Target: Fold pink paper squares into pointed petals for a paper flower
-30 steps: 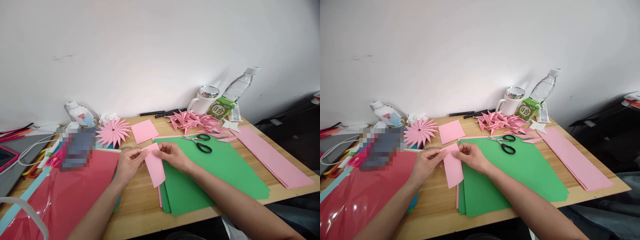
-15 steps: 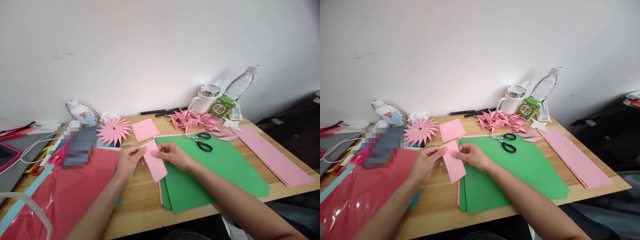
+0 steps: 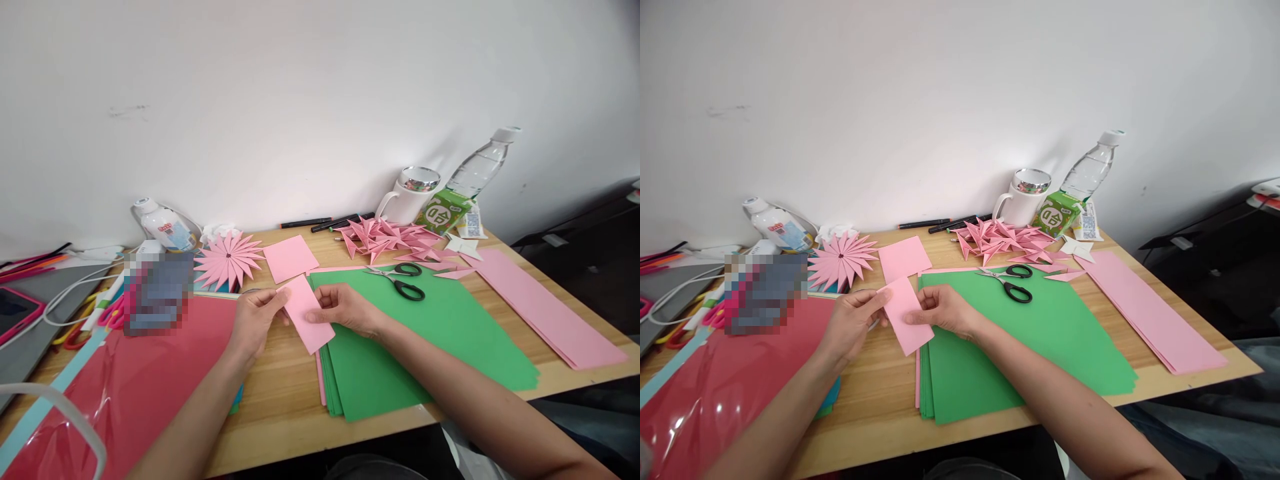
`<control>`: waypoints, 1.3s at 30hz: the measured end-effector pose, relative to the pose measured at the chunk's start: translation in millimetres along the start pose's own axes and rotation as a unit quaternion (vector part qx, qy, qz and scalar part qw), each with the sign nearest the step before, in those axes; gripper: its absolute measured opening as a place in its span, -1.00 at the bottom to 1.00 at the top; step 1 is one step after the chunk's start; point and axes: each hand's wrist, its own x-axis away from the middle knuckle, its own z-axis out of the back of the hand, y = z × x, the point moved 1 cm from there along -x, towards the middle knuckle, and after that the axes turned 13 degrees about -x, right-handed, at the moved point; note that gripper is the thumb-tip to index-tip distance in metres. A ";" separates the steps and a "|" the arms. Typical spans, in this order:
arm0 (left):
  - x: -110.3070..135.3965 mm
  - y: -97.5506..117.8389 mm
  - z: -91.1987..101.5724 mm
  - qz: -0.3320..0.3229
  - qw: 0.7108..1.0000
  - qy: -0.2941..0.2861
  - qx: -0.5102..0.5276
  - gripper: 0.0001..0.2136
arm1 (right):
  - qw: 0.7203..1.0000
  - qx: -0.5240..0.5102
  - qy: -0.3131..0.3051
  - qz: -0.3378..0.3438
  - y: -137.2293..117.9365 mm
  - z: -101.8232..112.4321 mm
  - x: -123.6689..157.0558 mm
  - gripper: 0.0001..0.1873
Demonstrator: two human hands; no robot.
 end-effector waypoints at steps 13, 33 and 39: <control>-2.7 -3.1 -1.3 0.015 1.000 0.015 0.014 -0.75 | 0.999 0.021 0.001 -0.036 1.6 2.5 0.9 -0.55; -2.6 -1.0 -0.6 0.023 0.999 0.009 0.024 -0.72 | 0.999 0.012 0.013 -0.039 1.7 2.2 0.6 -0.54; -3.0 -3.0 -1.1 0.015 1.000 0.013 0.019 -0.73 | 0.999 0.016 0.010 -0.037 1.7 2.3 0.5 -0.53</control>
